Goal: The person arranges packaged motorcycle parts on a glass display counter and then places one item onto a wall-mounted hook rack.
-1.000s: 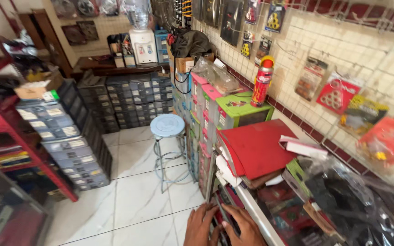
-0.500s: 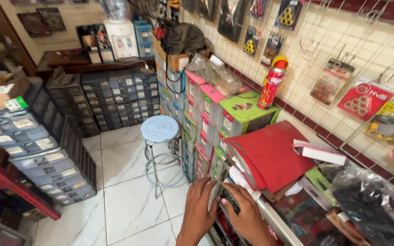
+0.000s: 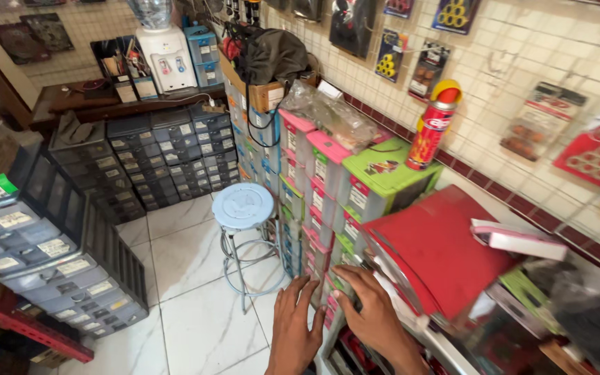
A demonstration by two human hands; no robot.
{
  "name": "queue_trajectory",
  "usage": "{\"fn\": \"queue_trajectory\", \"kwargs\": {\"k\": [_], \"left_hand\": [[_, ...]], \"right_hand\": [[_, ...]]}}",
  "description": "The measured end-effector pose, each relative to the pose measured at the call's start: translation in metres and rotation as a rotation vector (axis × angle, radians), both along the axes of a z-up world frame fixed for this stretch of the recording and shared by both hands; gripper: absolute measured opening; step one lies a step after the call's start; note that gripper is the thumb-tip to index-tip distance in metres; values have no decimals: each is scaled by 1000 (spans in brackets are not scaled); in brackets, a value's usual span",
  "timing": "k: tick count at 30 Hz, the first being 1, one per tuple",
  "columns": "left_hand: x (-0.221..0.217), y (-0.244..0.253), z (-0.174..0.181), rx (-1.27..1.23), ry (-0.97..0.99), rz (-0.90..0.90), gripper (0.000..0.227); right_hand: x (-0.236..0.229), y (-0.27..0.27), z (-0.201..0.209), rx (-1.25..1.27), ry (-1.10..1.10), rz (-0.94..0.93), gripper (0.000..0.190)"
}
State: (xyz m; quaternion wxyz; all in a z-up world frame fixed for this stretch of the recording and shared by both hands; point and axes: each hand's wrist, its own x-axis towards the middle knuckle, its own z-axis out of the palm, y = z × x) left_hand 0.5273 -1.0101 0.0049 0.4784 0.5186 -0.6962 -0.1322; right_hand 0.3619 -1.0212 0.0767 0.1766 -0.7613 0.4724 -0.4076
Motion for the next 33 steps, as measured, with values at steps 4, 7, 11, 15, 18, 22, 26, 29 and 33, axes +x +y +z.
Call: {"fn": "queue_trajectory", "kwargs": {"k": [4, 7, 11, 15, 18, 22, 26, 29, 33], "left_hand": [[13, -36, 3, -72, -57, -8, 55], [21, -68, 9, -129, -107, -37, 58], [25, -128, 27, -226, -103, -129, 56], [11, -182, 40, -264, -53, -209, 51], [-3, -214, 52, -243, -41, -316, 48], [-27, -252, 60, -307, -30, -403, 50], [-47, -275, 67, -292, 21, -536, 48], [-57, -295, 73, -303, 46, -606, 41], [-66, -322, 89, -377, 72, -665, 36]], "right_hand": [[15, -41, 4, -136, -6, 17, 43], [19, -77, 8, -162, -44, -21, 40], [13, -119, 20, -226, -90, -55, 41], [-1, -158, 22, -267, -108, -104, 42], [-15, -177, 20, -267, -92, -165, 45], [-34, -191, 9, -274, -89, -297, 46], [-52, -196, 6, -208, -48, -430, 47], [-64, -204, 7, -211, 14, -522, 46], [-67, -207, 11, -231, 30, -637, 45]]}}
